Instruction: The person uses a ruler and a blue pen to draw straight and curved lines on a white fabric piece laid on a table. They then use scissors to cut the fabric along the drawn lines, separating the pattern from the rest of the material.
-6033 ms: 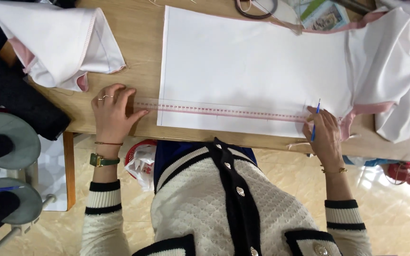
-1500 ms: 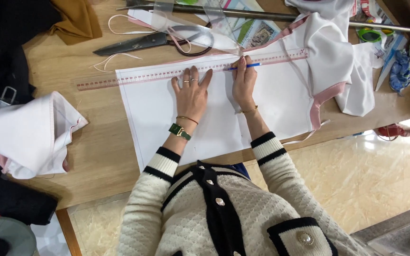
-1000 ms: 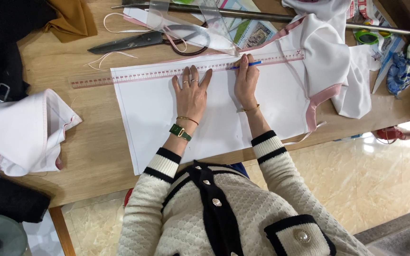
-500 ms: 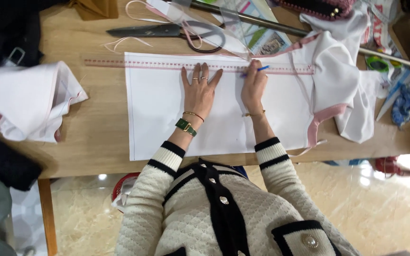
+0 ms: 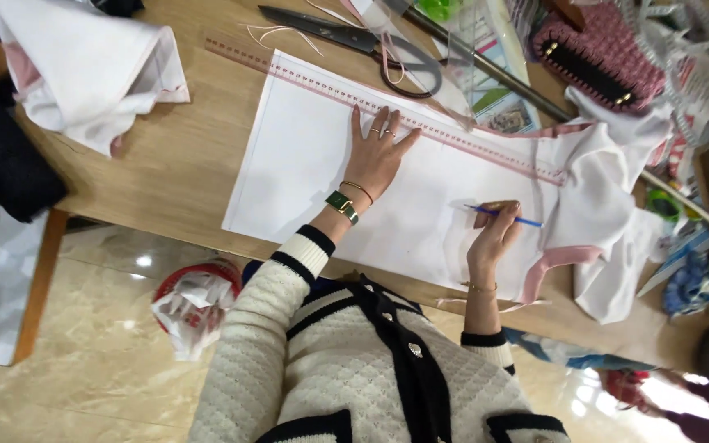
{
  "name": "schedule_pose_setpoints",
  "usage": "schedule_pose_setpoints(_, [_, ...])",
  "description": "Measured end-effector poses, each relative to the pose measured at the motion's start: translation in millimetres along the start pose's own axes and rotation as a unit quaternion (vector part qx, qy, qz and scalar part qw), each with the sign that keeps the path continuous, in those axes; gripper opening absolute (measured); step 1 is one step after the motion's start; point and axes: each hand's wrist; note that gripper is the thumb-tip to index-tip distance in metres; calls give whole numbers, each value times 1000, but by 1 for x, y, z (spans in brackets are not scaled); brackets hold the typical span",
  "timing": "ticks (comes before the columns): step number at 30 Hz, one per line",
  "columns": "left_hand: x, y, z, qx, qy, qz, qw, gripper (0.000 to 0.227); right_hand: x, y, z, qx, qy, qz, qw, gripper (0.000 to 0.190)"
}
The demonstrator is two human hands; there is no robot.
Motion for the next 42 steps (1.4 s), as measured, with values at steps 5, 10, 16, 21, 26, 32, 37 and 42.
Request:
schedule_pose_setpoints(5, [-13, -30, -33, 64, -11, 28, 997, 32, -15, 23, -19, 7, 24, 35, 999, 49])
schedule_pose_setpoints(10, [-42, 5, -70, 165, -62, 79, 981, 45, -32, 54, -11, -79, 60, -103, 990, 92])
schedule_pose_setpoints(16, [-51, 13, -102, -62, -140, 38, 987, 36, -90, 21, 39, 147, 59, 133, 978, 50])
schedule_pose_setpoints(21, [-23, 71, -98, 21, -264, 131, 955, 33, -93, 20, 60, 206, 105, 35, 972, 33])
schedule_pose_setpoints(26, [56, 165, -107, 69, -239, 439, 864, 19, -161, -27, 49, 231, 108, 19, 967, 32])
schedule_pose_setpoints(32, [160, 152, -64, -55, -8, 842, 537, 23, -207, -67, 75, 182, 83, 124, 972, 24])
schedule_pose_setpoints(37, [160, 98, 28, -188, 68, 861, 467, 33, -169, -44, 140, 336, -90, 149, 926, 28])
schedule_pose_setpoints(42, [92, 21, 24, -30, -186, 616, 765, 25, -97, -24, 255, 364, -116, 167, 909, 30])
Point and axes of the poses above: each hand's wrist, its own z-axis away from the middle knuckle, its own y-axis out of the back of the hand, x = y × z, and after that the axes turned 6 degrees about -z, right-handed
